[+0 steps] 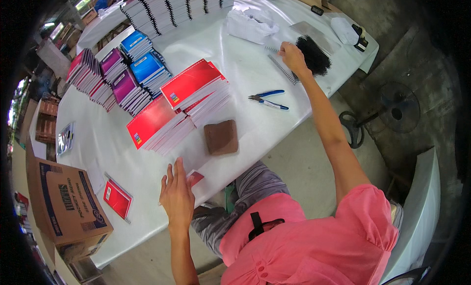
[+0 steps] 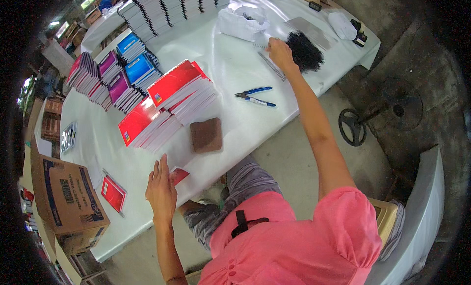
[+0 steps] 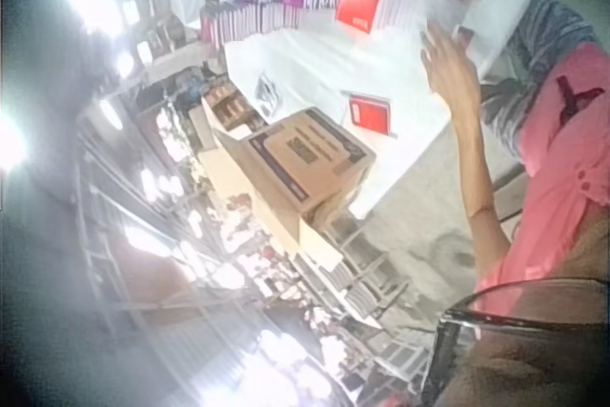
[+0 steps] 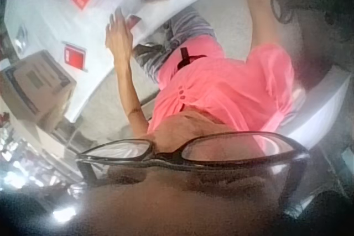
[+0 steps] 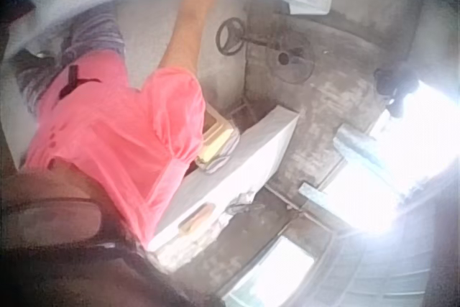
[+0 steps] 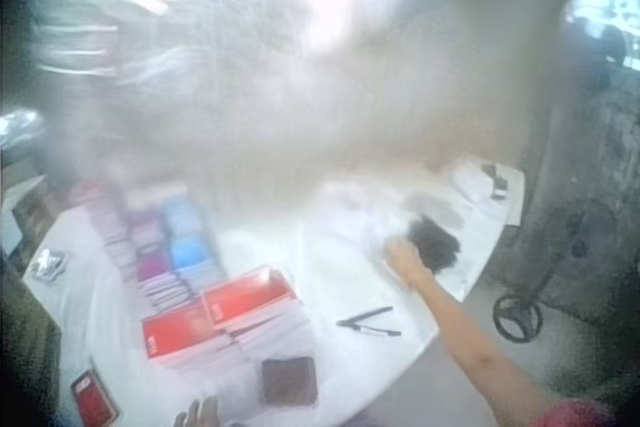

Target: The person inserts wire coils into the punched holes of small notebooks, trims the excess wire with pliers, and folds the ends to secure them, processing several red and blue notebooks one by one at a workshop table.

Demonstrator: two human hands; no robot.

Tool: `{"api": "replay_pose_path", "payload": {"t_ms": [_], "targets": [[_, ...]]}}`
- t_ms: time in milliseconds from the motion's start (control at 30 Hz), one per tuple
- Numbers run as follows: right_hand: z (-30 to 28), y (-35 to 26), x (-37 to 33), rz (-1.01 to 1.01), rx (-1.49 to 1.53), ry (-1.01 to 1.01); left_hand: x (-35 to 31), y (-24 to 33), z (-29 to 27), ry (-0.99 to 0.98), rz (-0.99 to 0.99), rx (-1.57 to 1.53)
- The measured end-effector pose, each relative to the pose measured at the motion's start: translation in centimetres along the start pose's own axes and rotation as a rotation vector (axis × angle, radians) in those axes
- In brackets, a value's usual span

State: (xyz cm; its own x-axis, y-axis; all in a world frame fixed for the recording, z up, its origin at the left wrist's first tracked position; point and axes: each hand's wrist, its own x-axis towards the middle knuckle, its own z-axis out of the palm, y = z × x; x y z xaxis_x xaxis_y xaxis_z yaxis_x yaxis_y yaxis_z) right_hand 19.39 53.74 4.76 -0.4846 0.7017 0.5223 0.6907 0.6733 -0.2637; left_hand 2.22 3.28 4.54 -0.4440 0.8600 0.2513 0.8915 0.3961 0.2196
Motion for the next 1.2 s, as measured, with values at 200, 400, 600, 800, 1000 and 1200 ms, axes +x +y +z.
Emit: {"api": "replay_pose_path", "payload": {"t_ms": [200, 400, 600, 800, 1000, 1200], "targets": [[-6.6, -15.4, -7.3, -0.252, 0.784, -0.117, -0.2, -0.8, 0.0, 0.005, -0.054, 0.025], [-3.7, -25.2, -18.0, -0.374, 1.088, -0.625, -0.1, -1.2, 0.3, 0.003, 0.016, 0.031], [-1.7, -25.4, -17.8, -0.431, 1.107, -0.759, 0.0, -1.1, 0.3, -0.001, -0.006, 0.037], [-1.2, -25.1, -17.5, -0.412, 1.278, -0.903, 0.2, -1.2, 0.5, -0.002, -0.013, 0.02], [-2.6, -25.5, -17.6, -0.581, 0.83, -0.841, 0.5, -1.0, 0.1, -0.001, 0.026, 0.1], [-3.5, -26.7, -18.6, -0.709, 0.669, -0.756, 0.8, -0.6, -0.3, -0.078, -0.006, -0.067]]}}
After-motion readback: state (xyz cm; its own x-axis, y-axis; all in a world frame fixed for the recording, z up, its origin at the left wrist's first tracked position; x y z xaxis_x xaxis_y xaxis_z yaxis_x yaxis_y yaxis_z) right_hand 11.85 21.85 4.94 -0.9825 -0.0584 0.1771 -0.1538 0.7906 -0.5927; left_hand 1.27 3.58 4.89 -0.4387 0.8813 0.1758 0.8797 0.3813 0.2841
